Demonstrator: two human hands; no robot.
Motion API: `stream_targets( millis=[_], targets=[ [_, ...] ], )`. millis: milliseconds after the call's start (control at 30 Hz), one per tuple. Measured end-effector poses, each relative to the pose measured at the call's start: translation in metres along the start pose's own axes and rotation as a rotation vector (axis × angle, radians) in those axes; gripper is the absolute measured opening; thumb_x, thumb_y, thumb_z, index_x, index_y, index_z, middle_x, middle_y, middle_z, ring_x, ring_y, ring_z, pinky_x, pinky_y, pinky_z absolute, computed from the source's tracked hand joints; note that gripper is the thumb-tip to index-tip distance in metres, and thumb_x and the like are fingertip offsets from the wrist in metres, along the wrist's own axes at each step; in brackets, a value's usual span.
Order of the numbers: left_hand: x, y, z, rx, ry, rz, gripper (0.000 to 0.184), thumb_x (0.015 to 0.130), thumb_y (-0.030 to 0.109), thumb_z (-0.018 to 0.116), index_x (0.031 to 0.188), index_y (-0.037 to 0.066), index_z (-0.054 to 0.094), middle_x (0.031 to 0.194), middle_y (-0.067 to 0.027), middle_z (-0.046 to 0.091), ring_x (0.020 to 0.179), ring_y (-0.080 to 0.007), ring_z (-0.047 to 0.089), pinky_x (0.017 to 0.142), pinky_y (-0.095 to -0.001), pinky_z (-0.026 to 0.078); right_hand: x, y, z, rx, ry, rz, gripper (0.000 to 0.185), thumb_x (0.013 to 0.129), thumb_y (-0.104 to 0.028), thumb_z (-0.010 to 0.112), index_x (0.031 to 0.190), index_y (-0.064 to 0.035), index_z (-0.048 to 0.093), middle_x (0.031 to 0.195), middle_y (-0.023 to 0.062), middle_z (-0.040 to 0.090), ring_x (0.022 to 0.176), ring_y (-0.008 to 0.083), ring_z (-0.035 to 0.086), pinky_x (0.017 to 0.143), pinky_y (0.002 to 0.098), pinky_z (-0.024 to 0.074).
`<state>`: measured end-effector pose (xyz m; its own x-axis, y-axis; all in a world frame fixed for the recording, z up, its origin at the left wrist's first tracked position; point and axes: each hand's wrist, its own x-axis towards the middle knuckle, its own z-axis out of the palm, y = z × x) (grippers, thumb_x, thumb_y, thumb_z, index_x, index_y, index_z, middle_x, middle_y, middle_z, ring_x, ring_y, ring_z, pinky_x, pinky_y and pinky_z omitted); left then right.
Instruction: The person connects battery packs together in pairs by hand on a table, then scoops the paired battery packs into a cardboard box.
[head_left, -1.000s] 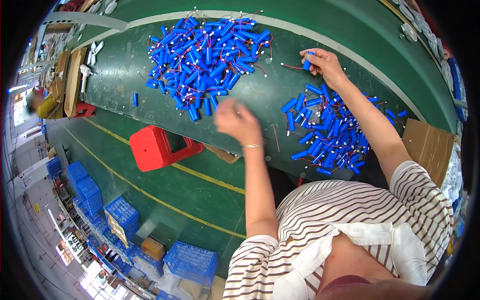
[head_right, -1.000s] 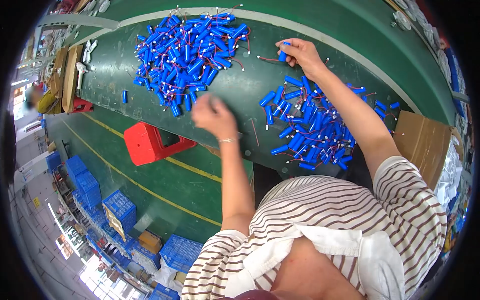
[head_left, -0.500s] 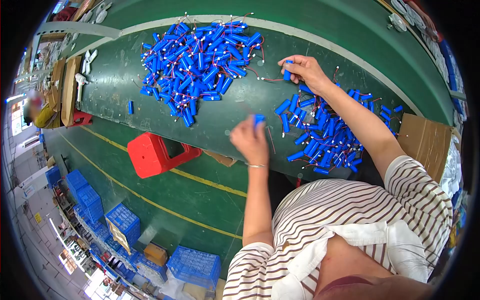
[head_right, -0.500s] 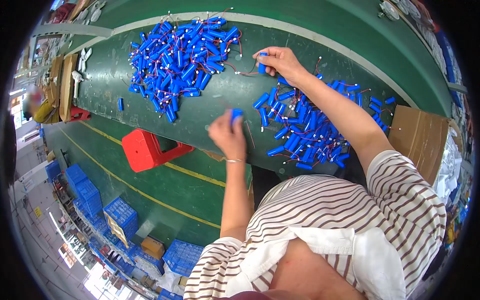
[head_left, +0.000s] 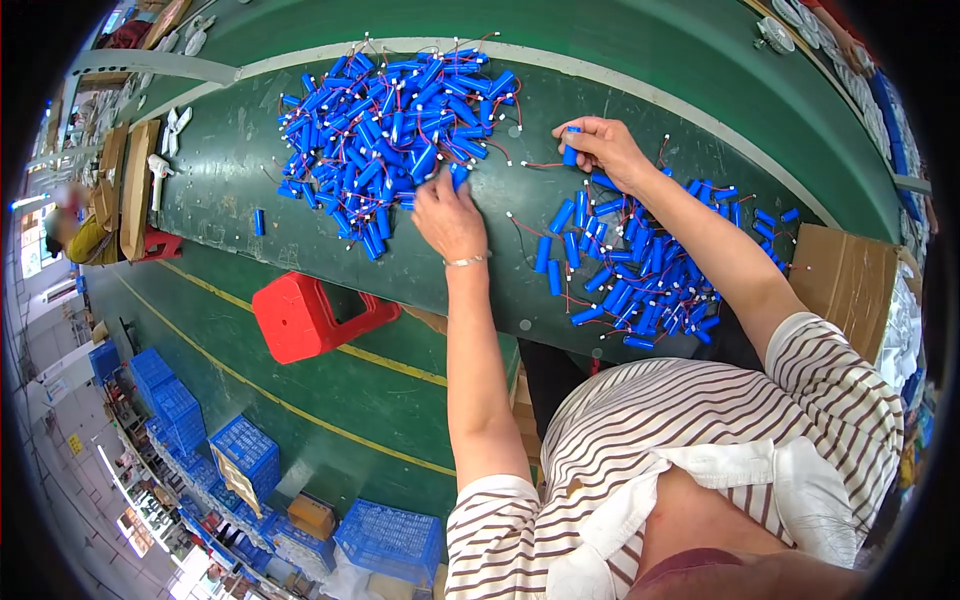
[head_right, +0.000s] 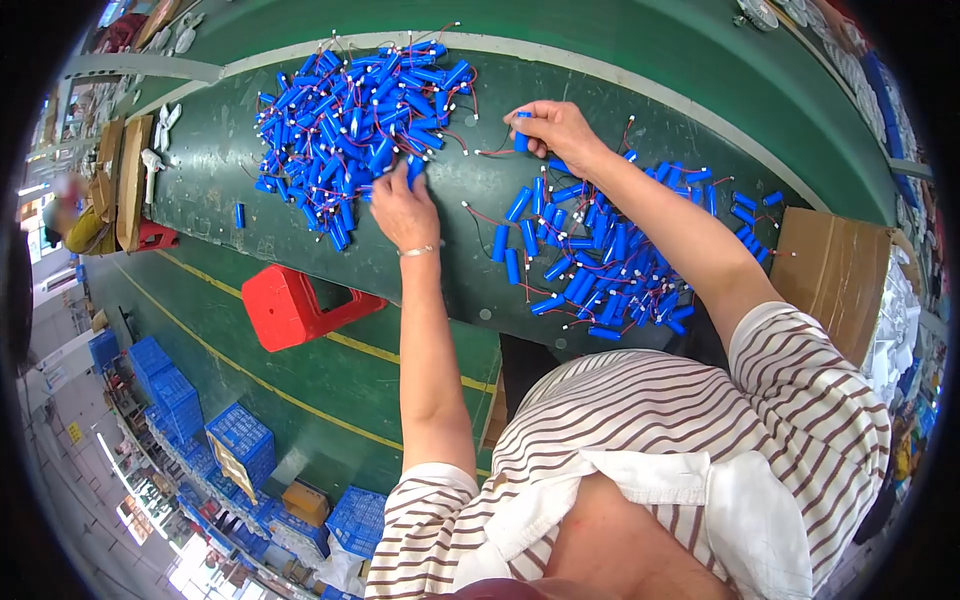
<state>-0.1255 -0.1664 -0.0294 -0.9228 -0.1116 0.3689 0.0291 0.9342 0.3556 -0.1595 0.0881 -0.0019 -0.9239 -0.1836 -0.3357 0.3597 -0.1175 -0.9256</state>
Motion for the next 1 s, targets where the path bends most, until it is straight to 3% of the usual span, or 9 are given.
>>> stream_targets(
  millis=[100, 200, 300, 433, 567, 767, 900, 1000],
  targets=[
    [-0.027, 0.02, -0.01, -0.23, -0.154, -0.088, 0.041, 0.076, 0.023, 0.074, 0.113, 0.01, 0.061, 0.096, -0.0148, 0.058, 0.089, -0.0359, 0.056, 0.077, -0.045, 0.044, -0.002, -0.004, 0.003, -0.002, -0.019, 0.009, 0.029, 0.09, -0.021, 0.064, 0.109, 0.0005, 0.064, 0.085, 0.0002, 0.065, 0.062, 0.0025, 0.052, 0.054, 0.0178, 0.0418],
    [-0.043, 0.039, -0.015, -0.331, -0.16, -0.222, 0.039, 0.075, 0.023, 0.075, 0.11, 0.01, 0.063, 0.1, -0.0152, 0.058, 0.092, -0.0356, 0.057, 0.079, -0.0442, 0.044, -0.004, -0.005, 0.005, 0.01, -0.01, 0.003, 0.03, 0.09, -0.022, 0.065, 0.11, 0.0006, 0.064, 0.085, 0.0004, 0.065, 0.062, 0.0025, 0.052, 0.053, 0.0178, 0.0418],
    [-0.045, 0.044, -0.015, -0.076, -0.033, -0.078, 0.032, 0.075, 0.022, 0.074, 0.104, 0.011, 0.066, 0.106, -0.0151, 0.056, 0.095, -0.0351, 0.056, 0.08, -0.0448, 0.044, -0.003, -0.006, 0.006, -0.013, -0.024, -0.01, 0.031, 0.09, -0.023, 0.064, 0.11, 0.0005, 0.064, 0.085, 0.0003, 0.065, 0.062, 0.0028, 0.052, 0.053, 0.0179, 0.0419],
    [-0.033, 0.045, -0.01, -0.068, -0.017, -0.093, 0.029, 0.073, 0.022, 0.075, 0.1, 0.013, 0.069, 0.111, -0.017, 0.053, 0.1, -0.0338, 0.054, 0.08, -0.0457, 0.043, -0.004, -0.003, 0.009, -0.029, -0.043, -0.013, 0.031, 0.09, -0.024, 0.064, 0.11, 0.0001, 0.064, 0.085, 0.0003, 0.065, 0.062, 0.0031, 0.052, 0.054, 0.0179, 0.0421],
    [-0.056, 0.047, -0.021, -0.12, -0.053, -0.154, 0.027, 0.072, 0.021, 0.075, 0.097, 0.012, 0.07, 0.104, -0.0152, 0.052, 0.098, -0.0332, 0.053, 0.08, -0.045, 0.043, -0.012, -0.009, 0.008, -0.05, -0.121, 0.015, 0.03, 0.089, -0.021, 0.064, 0.11, -0.0003, 0.065, 0.082, 0.0002, 0.064, 0.063, 0.0036, 0.053, 0.055, 0.0193, 0.0431],
    [-0.104, 0.085, -0.029, -0.271, -0.207, -0.019, 0.027, 0.072, 0.016, 0.075, 0.098, 0.013, 0.071, 0.087, -0.0075, 0.054, 0.082, -0.0257, 0.054, 0.071, -0.0389, 0.041, -0.018, -0.011, -0.012, -0.193, -0.238, 0.057, 0.03, 0.087, -0.019, 0.065, 0.111, -0.0005, 0.065, 0.081, 0.0024, 0.066, 0.061, 0.0034, 0.052, 0.053, 0.0179, 0.0417],
    [-0.102, 0.098, -0.033, -0.389, -0.313, 0.067, 0.021, 0.078, 0.013, 0.072, 0.099, 0.01, 0.071, 0.09, -0.0081, 0.056, 0.086, -0.0266, 0.055, 0.073, -0.0391, 0.042, -0.015, -0.011, -0.018, -0.179, -0.213, 0.049, 0.03, 0.089, -0.019, 0.064, 0.112, -0.0009, 0.065, 0.084, 0.0035, 0.067, 0.06, 0.003, 0.051, 0.053, 0.0174, 0.041],
    [-0.09, 0.085, -0.027, -0.543, -0.202, -0.092, 0.022, 0.082, 0.014, 0.068, 0.103, 0.006, 0.066, 0.096, -0.0121, 0.056, 0.094, -0.03, 0.055, 0.079, -0.0417, 0.045, -0.012, -0.008, -0.018, -0.148, -0.197, 0.054, 0.029, 0.089, -0.018, 0.063, 0.112, -0.0005, 0.065, 0.085, 0.0041, 0.067, 0.06, 0.003, 0.051, 0.053, 0.0174, 0.0407]
  ],
)
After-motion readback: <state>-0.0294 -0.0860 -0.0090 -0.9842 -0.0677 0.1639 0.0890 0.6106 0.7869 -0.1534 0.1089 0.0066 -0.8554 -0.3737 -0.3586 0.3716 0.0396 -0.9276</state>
